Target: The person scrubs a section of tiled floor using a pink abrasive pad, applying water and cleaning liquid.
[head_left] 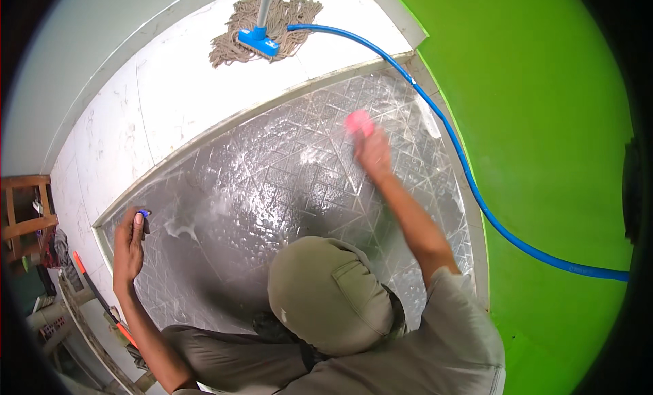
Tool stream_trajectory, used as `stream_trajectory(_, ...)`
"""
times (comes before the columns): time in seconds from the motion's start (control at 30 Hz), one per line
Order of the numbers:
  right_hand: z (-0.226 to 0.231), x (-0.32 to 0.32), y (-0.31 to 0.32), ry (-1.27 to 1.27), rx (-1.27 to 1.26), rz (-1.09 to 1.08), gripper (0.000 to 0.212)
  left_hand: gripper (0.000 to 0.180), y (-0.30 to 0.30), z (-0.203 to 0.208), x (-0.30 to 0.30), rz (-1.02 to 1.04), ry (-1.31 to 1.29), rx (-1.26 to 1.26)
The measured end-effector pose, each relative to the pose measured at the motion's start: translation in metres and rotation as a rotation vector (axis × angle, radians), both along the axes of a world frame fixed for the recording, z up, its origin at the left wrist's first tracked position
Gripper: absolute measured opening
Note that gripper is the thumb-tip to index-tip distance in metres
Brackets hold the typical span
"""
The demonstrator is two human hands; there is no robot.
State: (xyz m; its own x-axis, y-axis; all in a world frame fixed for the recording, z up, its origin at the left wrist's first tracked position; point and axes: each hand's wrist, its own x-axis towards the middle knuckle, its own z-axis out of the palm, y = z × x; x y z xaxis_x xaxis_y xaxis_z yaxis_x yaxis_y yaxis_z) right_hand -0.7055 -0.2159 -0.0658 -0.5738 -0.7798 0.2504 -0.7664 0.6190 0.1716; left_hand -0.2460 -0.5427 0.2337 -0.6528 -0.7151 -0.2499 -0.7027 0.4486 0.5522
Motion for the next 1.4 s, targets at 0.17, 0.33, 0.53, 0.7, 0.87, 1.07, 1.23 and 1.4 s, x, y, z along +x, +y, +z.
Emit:
stream_trajectory(0.17,0.008,-0.106,0.009,-0.108,-0.18,-0.466,0.047,0.046,0.006,0.005,0.015,0.009,-0.008,0.011)
stream_trajectory(0.33,-0.025,0.069,-0.01,-0.509,-0.186,-0.166,0.042,0.046,0.008,0.011,0.02,-0.009,-0.023,-0.019)
stream_trajectory(0.53,0.008,-0.064,0.036,-0.151,-0.245,-0.459,0.042,0.041,0.008,0.007,0.027,-0.007,-0.01,0.031)
stream_trajectory(0.7,0.005,-0.158,-0.034,-0.154,-0.642,-0.45,0.036,0.04,0.022,0.005,0.017,-0.036,-0.038,0.046)
stream_trajectory(0.87,0.0,-0.092,-0.081,-0.292,-0.035,-0.392,0.042,0.044,0.014,0.017,0.036,0.044,-0.085,0.024)
stream_trajectory(1.07,-0.006,-0.043,0.216,0.004,-0.248,-0.665,0.054,0.043,0.007,0.01,0.034,0.028,-0.034,0.056)
stream_trajectory(1.23,-0.016,0.012,0.266,-0.112,-0.226,-1.253,0.051,0.042,0.009,0.007,0.024,0.025,-0.1,0.06)
stream_trajectory(1.4,-0.018,-0.084,0.097,-0.075,-0.354,-0.836,0.035,0.043,0.01,0.001,0.019,-0.042,-0.115,0.074)
